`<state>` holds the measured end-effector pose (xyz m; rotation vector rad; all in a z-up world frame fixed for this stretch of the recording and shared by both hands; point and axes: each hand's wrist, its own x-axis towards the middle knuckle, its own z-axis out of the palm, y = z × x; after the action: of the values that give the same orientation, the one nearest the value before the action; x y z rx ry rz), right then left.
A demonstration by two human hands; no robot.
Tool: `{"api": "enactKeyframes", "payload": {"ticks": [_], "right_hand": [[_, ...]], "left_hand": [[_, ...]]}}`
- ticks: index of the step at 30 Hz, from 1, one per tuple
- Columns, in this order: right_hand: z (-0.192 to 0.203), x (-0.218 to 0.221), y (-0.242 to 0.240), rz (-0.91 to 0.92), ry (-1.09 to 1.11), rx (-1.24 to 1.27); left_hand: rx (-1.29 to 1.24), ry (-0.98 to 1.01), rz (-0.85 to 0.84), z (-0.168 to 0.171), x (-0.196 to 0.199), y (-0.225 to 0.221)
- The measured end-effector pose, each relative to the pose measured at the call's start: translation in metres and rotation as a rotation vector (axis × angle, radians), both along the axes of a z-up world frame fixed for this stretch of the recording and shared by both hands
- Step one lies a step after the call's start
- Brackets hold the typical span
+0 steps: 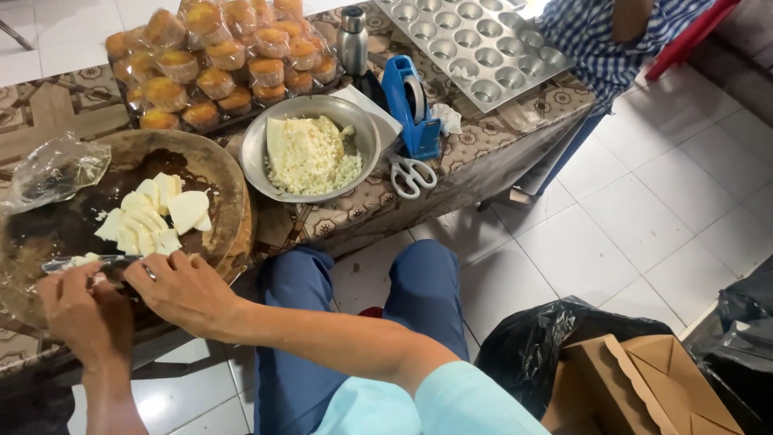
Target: Chopping a block of ingredient into small pieces on a wooden board using a knife and briefly using a smartphone.
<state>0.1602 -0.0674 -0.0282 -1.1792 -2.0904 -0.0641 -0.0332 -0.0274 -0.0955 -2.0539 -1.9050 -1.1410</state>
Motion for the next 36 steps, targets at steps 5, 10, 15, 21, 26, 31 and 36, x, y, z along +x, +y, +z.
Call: {"api": "enactKeyframes", "payload": {"ticks": [5, 10, 15, 21, 26, 31, 36], "right_hand": [[-0.006, 0.018, -0.004, 0.007, -0.089, 0.053], [-0.013, 0.042, -0.021, 0.104, -0.036, 0.149], [-0.057, 0.061, -0.04, 0.374, 0.166, 0.195], [-0.085, 0.091, -0.075, 0.559, 0.198, -0.07], [-0.108, 0.094, -0.076, 0.496, 0.167, -0.178], [-0.11, 0.092, -0.079, 0.459, 0.178, -0.154], [-0.108, 0.092, -0.079, 0.446, 0.182, -0.134]], "left_hand": [[0.038, 0.143, 0.062, -0.004, 0.01, -0.004], [0.107, 0.053, 0.025, -0.014, 0.009, -0.003], [0.234, 0.102, -0.012, -0.018, 0.005, -0.003], [0.246, 0.179, 0.031, -0.023, 0.005, -0.002], [0.24, 0.154, 0.013, -0.022, 0.005, -0.001], [0.266, 0.173, 0.017, -0.021, 0.006, -0.002], [0.264, 0.131, 0.001, -0.022, 0.008, -0.001]]}}
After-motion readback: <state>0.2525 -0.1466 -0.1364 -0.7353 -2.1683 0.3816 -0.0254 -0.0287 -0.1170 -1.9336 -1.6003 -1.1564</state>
